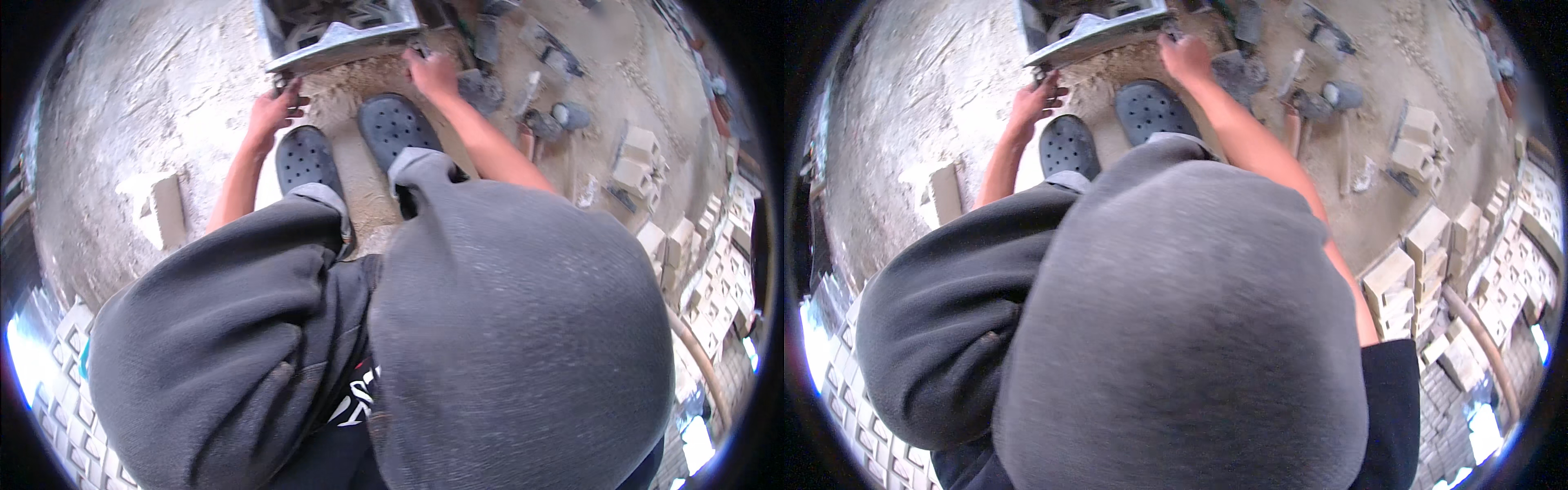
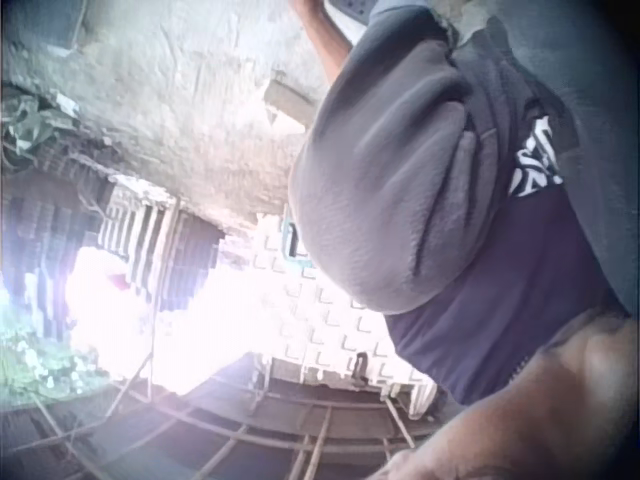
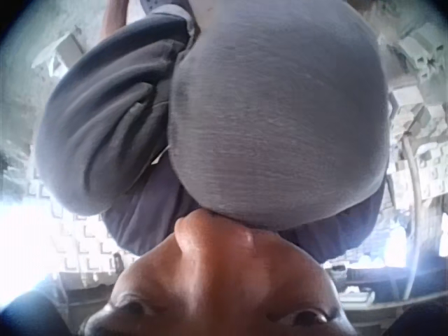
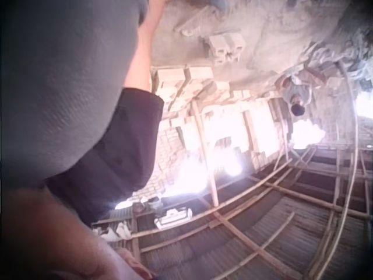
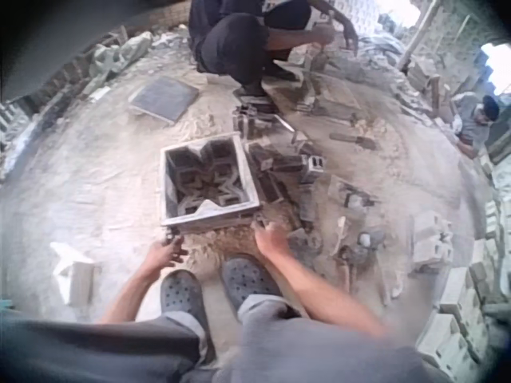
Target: The person assembles a ventilation block mold by placing geometric inserts into a square frame, applies a release agent or sand, and ensures the parts are properly seated before lifting the completed unit.
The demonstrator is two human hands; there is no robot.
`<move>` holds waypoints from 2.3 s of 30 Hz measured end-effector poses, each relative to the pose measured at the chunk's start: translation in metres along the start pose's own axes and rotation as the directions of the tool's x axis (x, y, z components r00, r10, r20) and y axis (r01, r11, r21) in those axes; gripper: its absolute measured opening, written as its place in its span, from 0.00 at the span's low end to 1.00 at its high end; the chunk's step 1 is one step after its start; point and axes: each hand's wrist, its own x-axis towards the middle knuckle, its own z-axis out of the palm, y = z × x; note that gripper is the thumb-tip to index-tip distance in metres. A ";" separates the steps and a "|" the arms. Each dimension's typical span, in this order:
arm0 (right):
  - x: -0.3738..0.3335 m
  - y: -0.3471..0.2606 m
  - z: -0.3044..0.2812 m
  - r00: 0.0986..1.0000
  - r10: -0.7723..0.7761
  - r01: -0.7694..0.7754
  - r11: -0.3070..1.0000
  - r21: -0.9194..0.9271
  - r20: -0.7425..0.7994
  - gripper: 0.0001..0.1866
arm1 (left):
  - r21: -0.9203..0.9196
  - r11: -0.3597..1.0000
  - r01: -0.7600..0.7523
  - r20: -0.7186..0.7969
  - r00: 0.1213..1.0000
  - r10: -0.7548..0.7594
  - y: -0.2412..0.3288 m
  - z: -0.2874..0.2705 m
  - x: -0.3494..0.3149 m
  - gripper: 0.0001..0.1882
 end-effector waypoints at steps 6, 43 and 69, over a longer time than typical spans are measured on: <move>0.002 0.000 0.008 0.996 -0.017 0.012 0.998 -0.068 -0.083 0.25 | -0.049 0.999 0.002 0.038 0.999 0.000 0.000 -0.002 0.003 0.23; -0.006 -0.020 0.018 0.998 0.068 -0.068 0.960 0.272 0.010 0.17 | -0.751 0.646 0.136 0.276 0.954 0.120 -0.049 -0.020 0.050 0.14; -0.005 -0.012 0.006 0.996 0.040 -0.018 0.966 0.259 -0.082 0.15 | -0.614 0.734 0.291 0.270 0.951 -0.151 0.002 0.012 0.036 0.08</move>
